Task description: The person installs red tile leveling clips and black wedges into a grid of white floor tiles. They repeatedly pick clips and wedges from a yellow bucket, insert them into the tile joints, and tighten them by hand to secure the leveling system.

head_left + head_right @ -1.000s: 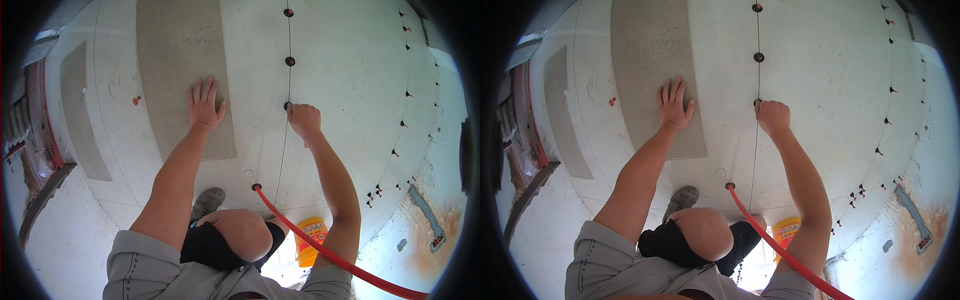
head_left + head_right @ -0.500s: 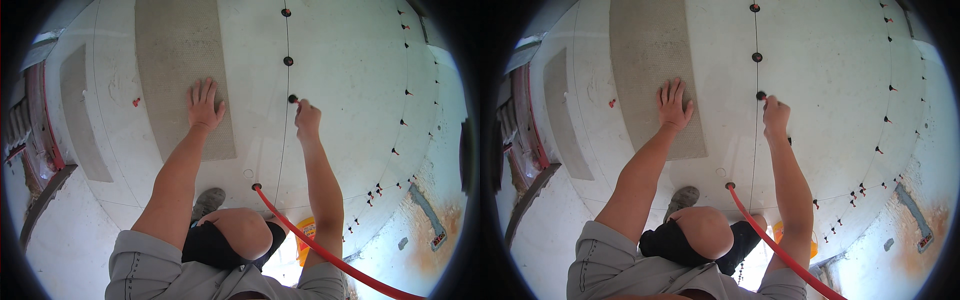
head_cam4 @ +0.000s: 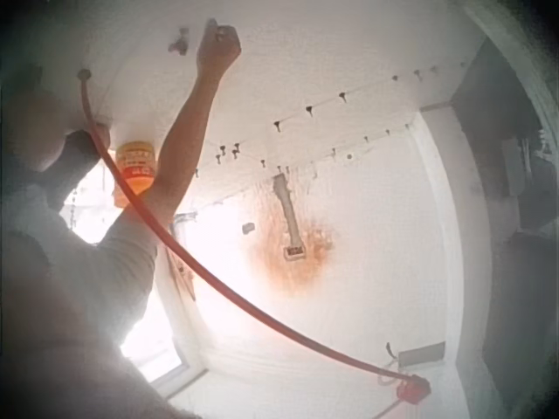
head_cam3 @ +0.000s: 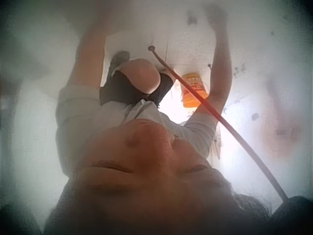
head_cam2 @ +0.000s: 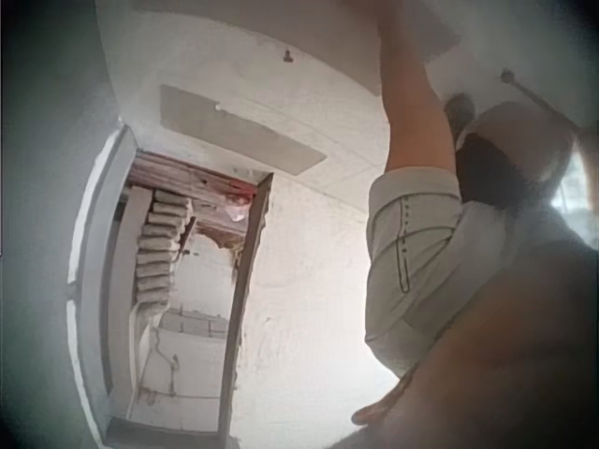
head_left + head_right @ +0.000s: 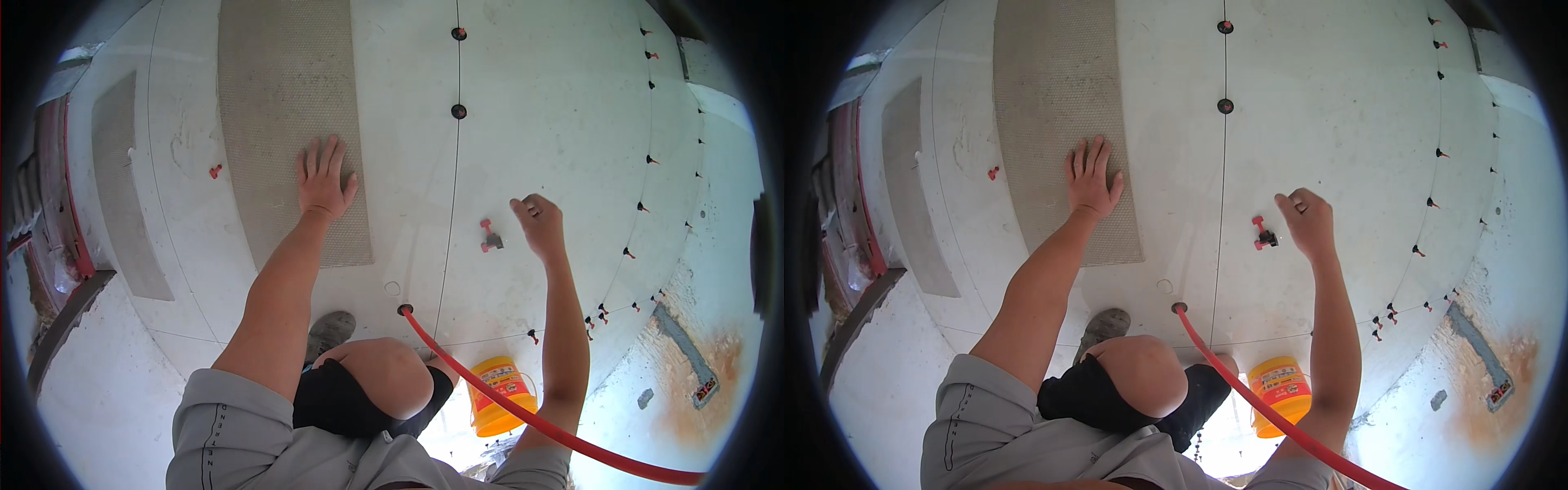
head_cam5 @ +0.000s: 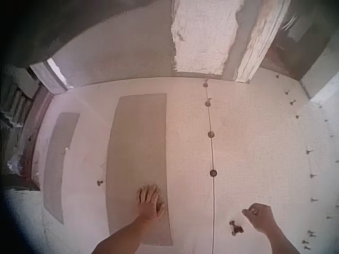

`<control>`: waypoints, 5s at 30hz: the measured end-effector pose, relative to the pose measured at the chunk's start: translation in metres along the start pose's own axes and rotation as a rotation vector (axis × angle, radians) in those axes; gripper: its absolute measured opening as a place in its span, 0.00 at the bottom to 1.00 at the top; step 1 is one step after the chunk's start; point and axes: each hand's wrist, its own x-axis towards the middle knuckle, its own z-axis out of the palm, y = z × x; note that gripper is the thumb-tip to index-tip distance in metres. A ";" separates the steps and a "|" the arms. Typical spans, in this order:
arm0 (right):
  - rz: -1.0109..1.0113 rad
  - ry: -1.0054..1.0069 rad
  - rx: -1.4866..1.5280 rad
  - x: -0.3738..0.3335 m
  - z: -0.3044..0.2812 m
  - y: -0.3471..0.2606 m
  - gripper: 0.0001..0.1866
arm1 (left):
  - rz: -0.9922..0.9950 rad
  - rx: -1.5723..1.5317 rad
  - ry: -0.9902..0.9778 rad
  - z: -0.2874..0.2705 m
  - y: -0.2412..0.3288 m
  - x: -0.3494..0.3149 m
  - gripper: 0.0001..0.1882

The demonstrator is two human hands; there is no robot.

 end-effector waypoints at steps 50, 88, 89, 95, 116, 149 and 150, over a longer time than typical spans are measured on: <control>1.481 0.985 1.384 -0.618 0.112 0.307 0.39 | -0.096 -0.950 -1.757 -0.313 0.020 -0.212 0.19; 1.362 1.007 0.606 -0.350 -0.032 0.000 0.17 | 1.097 0.020 -0.541 -0.121 0.127 0.427 0.19; 1.365 0.684 0.456 -0.444 -0.005 -0.014 0.12 | 1.148 -0.004 -0.569 -0.109 0.136 0.428 0.19; 1.208 0.053 0.108 -0.285 -0.028 -0.219 0.07 | 1.240 0.066 -0.631 -0.123 0.136 0.446 0.19; 1.034 -0.059 0.437 0.160 0.118 -0.095 0.24 | 1.452 0.075 -0.262 -0.102 0.088 0.451 0.42; 0.523 -0.236 -0.125 0.170 0.090 -0.100 0.07 | 0.806 -0.147 -1.053 -0.198 -0.003 0.438 0.22; 0.680 -0.151 -0.022 0.167 0.094 -0.104 0.08 | 0.810 -0.179 -1.081 -0.194 0.004 0.443 0.21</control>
